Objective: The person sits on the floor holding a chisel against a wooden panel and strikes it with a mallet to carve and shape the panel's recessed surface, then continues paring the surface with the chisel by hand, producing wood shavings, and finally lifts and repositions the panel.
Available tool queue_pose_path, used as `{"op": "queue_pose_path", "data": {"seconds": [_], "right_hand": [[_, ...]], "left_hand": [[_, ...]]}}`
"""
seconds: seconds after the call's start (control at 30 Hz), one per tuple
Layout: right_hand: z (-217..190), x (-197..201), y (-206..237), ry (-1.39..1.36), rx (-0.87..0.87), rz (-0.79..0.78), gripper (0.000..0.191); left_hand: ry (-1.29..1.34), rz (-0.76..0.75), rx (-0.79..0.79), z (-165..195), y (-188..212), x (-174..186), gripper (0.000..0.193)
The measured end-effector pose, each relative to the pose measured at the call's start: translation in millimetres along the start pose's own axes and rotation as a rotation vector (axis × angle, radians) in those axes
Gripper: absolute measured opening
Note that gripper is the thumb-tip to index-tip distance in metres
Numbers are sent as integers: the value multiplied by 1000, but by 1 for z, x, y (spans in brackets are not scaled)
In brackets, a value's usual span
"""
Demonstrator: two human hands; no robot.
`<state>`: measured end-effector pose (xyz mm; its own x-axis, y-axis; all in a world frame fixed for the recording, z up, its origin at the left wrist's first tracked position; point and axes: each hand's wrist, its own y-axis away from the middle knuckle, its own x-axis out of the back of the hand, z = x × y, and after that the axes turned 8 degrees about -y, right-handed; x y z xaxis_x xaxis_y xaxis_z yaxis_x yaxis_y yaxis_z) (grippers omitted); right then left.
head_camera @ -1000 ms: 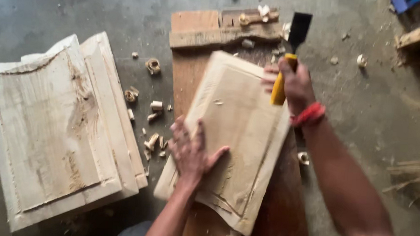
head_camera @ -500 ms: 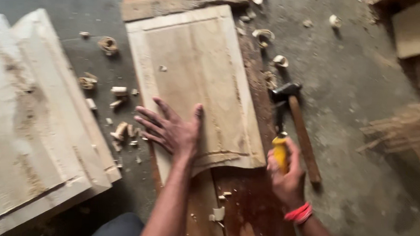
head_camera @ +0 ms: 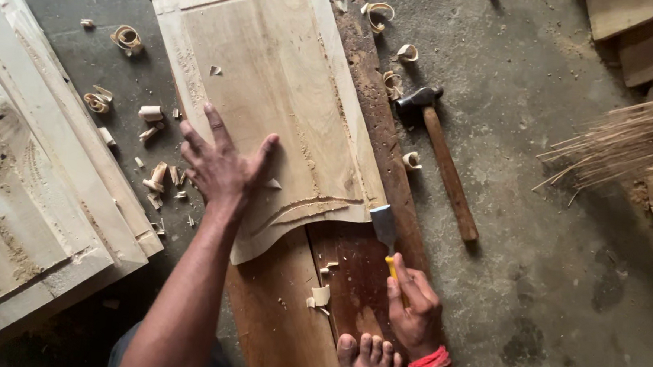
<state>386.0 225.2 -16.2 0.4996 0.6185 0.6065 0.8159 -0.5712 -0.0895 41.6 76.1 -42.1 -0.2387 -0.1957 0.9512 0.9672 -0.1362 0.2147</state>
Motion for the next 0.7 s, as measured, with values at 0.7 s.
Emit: {"op": "queue_pose_path", "data": {"seconds": [0.7], "right_hand": [[6,-8,-33,-13,73,80,43]], "left_hand": [[-12,134,-41,0,-2,2,131]]}}
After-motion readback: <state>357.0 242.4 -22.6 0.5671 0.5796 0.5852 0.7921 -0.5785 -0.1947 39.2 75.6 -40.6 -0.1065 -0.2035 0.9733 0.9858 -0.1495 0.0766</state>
